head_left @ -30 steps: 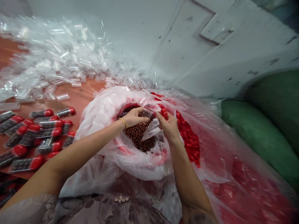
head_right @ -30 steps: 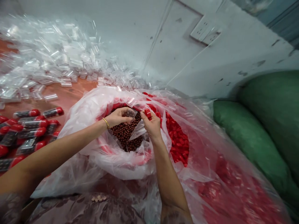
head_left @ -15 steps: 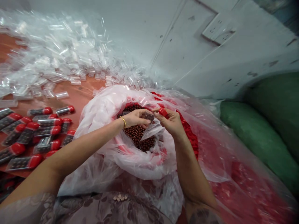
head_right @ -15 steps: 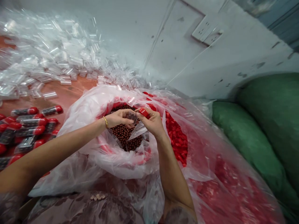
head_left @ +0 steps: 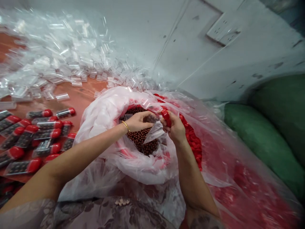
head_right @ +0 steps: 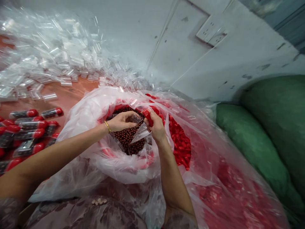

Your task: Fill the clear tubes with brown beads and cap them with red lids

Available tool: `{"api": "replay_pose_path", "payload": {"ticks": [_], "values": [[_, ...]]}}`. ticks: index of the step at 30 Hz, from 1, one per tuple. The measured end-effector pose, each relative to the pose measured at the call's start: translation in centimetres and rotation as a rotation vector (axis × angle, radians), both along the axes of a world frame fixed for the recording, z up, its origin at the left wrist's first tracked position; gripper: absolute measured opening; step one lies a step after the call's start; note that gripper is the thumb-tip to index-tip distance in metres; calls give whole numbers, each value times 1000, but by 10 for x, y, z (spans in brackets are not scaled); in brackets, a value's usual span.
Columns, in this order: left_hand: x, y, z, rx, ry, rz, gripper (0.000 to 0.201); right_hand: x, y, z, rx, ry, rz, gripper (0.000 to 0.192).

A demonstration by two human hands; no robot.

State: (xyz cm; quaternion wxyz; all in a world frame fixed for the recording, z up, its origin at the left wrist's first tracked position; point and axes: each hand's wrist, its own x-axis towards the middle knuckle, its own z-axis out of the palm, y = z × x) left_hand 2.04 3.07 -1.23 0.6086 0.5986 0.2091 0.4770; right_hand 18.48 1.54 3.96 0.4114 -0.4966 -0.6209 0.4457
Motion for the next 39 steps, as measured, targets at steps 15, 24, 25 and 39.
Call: {"api": "replay_pose_path", "payload": {"ticks": [15, 24, 25, 39], "values": [[-4, -10, 7, 14, 182, -90, 38, 5, -16, -38, 368, -242, -116, 44], [-5, -12, 10, 109, 334, -27, 25, 10, -27, -26, 678, -797, 32, 43], [-5, -13, 10, 104, 361, -35, 25, 11, -28, -26, 717, -876, 57, 44], [0, -20, 16, 191, 711, -132, 22, 25, -59, -38, 935, -1078, 111, 51]]}}
